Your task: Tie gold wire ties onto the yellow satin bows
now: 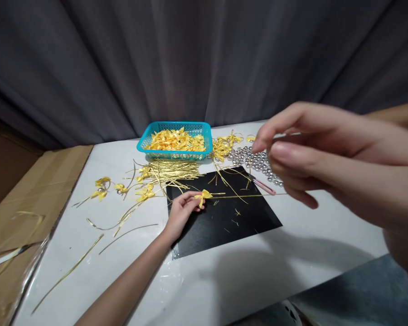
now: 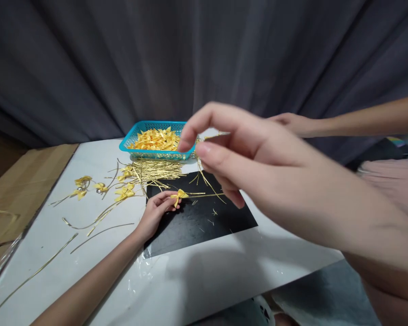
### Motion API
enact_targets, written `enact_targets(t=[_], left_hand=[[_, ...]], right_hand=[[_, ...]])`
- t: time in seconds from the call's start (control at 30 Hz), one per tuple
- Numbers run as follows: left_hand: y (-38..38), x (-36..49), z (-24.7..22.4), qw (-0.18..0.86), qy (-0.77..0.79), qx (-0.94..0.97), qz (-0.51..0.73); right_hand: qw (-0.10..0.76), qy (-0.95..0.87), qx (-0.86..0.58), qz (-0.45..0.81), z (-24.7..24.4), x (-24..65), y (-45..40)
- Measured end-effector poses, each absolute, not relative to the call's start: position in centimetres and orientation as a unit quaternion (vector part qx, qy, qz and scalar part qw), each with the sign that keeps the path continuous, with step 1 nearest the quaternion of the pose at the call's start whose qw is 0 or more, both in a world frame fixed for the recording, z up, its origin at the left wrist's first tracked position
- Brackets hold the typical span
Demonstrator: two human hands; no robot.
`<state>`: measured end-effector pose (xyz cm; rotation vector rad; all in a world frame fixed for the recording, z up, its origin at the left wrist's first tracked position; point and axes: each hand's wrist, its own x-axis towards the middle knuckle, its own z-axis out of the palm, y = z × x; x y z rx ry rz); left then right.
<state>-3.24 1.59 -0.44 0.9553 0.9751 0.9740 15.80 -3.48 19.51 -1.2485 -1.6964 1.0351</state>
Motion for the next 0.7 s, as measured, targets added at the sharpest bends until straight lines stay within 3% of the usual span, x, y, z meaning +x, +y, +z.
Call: enact_targets(t=[0.13, 0.7], left_hand=[[1.6, -3.3, -0.5, 0.672, 0.429, 0.423, 0.431], [1.7, -3.9, -0.7, 0.700, 0.375, 0.426, 0.433]], right_hand=[[0.331, -0.676, -0.485, 0.444, 17.2, 16.4, -3.1], [0.356, -0.654, -0.474, 0.470, 17.5, 16.7, -3.2]])
